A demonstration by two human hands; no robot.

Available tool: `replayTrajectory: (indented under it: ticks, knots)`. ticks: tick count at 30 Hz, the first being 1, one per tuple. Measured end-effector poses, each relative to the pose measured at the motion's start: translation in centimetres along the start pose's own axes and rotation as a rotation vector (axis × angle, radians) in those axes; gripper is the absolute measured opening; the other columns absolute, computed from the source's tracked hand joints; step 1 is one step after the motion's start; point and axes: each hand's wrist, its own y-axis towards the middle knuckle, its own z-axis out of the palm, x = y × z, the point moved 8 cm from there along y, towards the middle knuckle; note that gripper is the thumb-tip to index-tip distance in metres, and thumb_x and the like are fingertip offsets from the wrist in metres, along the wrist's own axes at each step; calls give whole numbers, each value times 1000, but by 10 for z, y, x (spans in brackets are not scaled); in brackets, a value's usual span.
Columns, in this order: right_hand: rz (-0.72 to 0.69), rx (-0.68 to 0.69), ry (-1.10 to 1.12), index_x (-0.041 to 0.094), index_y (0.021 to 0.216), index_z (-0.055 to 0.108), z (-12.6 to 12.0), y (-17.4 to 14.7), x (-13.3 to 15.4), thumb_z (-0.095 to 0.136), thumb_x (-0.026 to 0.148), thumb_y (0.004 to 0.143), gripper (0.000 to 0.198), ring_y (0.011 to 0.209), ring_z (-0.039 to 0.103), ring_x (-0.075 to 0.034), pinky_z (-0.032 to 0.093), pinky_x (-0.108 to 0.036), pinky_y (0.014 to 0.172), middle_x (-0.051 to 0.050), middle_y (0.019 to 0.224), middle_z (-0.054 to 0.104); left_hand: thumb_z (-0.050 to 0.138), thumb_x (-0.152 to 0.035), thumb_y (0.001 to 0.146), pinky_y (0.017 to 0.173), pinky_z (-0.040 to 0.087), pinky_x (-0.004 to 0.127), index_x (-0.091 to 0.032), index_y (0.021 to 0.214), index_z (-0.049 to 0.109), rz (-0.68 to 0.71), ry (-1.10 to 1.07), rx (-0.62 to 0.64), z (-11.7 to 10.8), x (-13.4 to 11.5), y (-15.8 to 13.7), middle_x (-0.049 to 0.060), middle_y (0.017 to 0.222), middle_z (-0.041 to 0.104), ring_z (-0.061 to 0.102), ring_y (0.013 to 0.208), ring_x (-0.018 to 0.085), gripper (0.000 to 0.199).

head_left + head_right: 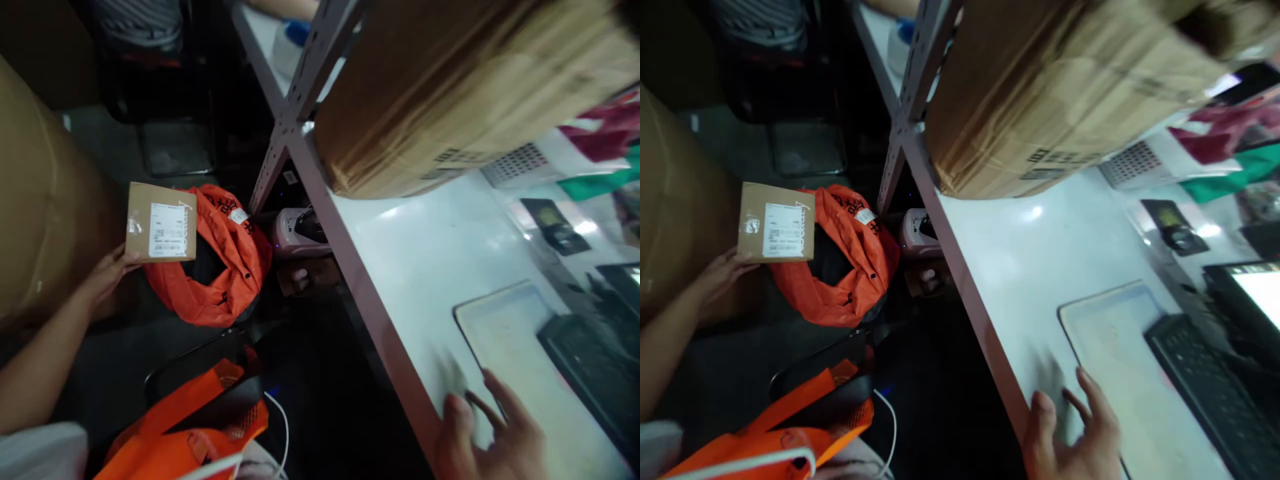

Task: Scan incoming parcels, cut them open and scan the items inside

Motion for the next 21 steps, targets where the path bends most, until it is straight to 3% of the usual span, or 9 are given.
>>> replayTrajectory:
  ticks: [2,4,7,11,14,17,19,21]
  knots:
    - [-58,-59,105,15,148,54,-3,-1,4,60,53,96,64,112,69,-40,54,-61,97,-23,141,60,84,-73,55,120,42,52,-43,139,61,181,42,88,-2,-69,-35,-4,145,64,52,141,35,93]
    - [-101,-108,222,16,141,57,-10,-5,0,62,50,96,57,114,68,-36,55,-55,97,-21,137,63,90,-66,48,120,41,53,-52,149,49,367,118,182,20,-140,-75,-8,153,56,46,146,37,110]
    - [-128,-163,385,19,137,57,-34,-21,-18,59,43,98,46,122,65,-31,56,-49,99,-17,137,63,92,-60,50,118,44,52,-59,158,25,669,169,390,93,-242,-150,-11,161,43,42,149,37,127]
    - [-76,-309,280,19,134,59,-104,-59,-72,58,43,98,43,115,67,-29,55,-49,100,-15,133,65,87,-67,59,120,39,57,-42,165,18,1053,201,626,215,-341,-269,1,161,40,43,146,42,130]
    - [115,-461,12,17,133,61,-173,-92,-151,56,49,96,49,108,68,-32,53,-51,100,-17,128,67,90,-59,64,122,39,52,-30,166,20,1219,255,716,312,-372,-344,8,152,45,46,143,41,127]
    - [280,-547,-211,14,129,64,-228,-123,-235,49,52,95,53,120,62,-38,47,-55,107,-20,126,67,91,-50,68,124,38,49,-28,163,29,1345,241,827,400,-373,-407,11,147,47,46,143,40,116]
    - [383,-511,-296,10,125,66,-245,-137,-282,45,55,95,58,123,60,-40,44,-54,110,-22,126,67,90,-53,69,127,33,50,-28,163,26,1395,170,945,447,-362,-442,13,152,41,41,146,40,116]
    - [508,-396,-322,5,128,65,-247,-147,-317,45,56,95,64,125,59,-40,44,-51,109,-26,129,65,89,-56,69,129,27,53,-30,166,13,1388,78,1054,483,-346,-465,13,164,27,30,152,41,126]
